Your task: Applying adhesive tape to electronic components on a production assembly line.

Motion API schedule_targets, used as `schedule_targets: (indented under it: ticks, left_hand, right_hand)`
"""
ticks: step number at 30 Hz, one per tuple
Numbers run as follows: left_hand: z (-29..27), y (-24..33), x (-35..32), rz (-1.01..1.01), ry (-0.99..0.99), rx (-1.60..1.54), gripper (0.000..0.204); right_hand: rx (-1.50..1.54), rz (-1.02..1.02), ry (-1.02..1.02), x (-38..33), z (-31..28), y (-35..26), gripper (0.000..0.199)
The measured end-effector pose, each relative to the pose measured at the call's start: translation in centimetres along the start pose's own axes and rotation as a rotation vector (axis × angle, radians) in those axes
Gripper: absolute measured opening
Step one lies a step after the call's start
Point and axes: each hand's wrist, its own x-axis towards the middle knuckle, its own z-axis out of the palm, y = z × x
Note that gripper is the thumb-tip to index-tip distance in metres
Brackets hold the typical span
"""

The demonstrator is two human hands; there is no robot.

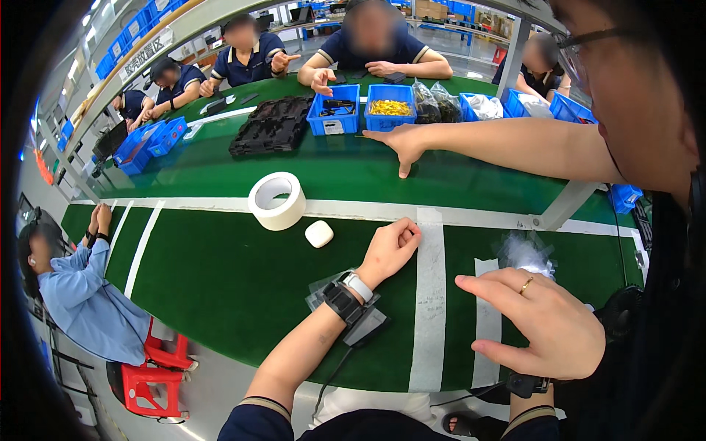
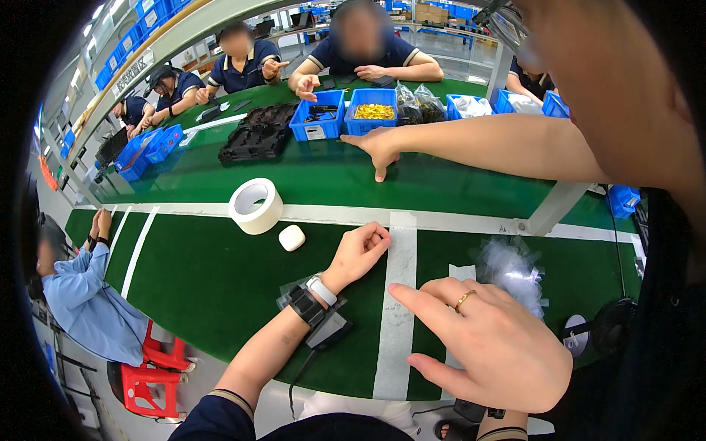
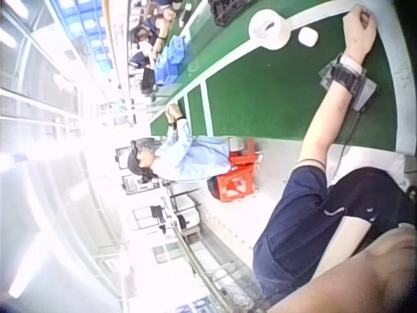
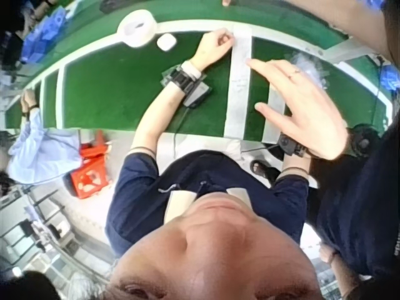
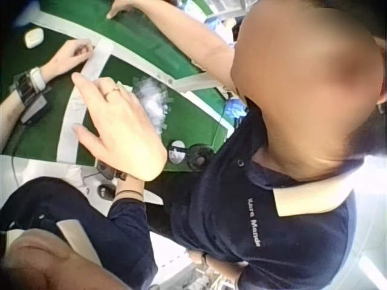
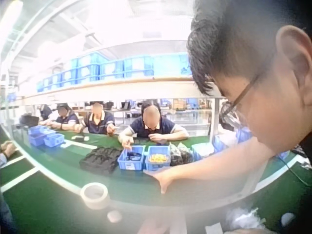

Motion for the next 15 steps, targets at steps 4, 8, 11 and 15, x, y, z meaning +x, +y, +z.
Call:
schedule_targets:
  ticks: [4, 8, 11, 15]
  left_hand:
    - [-0.13, 0.02, -0.01, -0.009, -0.030, -0.023, 0.008]
    - [-0.11, 0.00, 0.05, -0.002, -0.008, 0.024, 0.008]
    - [-0.01, -0.06, -0.01, 0.006, -0.003, 0.002, 0.008]
    - [-0.02, -0.03, 0.00, 0.007, 0.008, 0.009, 0.008]
  right_hand:
    - [0.008, -0.010, -0.030, -0.06, -0.09, 0.06, 0.050]
    - [-0.004, -0.010, 0.003, -0.03, -0.11, 0.07, 0.051]
    - [-0.006, 0.012, -0.008, -0.14, -0.21, -0.05, 0.051]
    - [0.005, -0.007, -0.035, -0.18, -0.26, 0.04, 0.051]
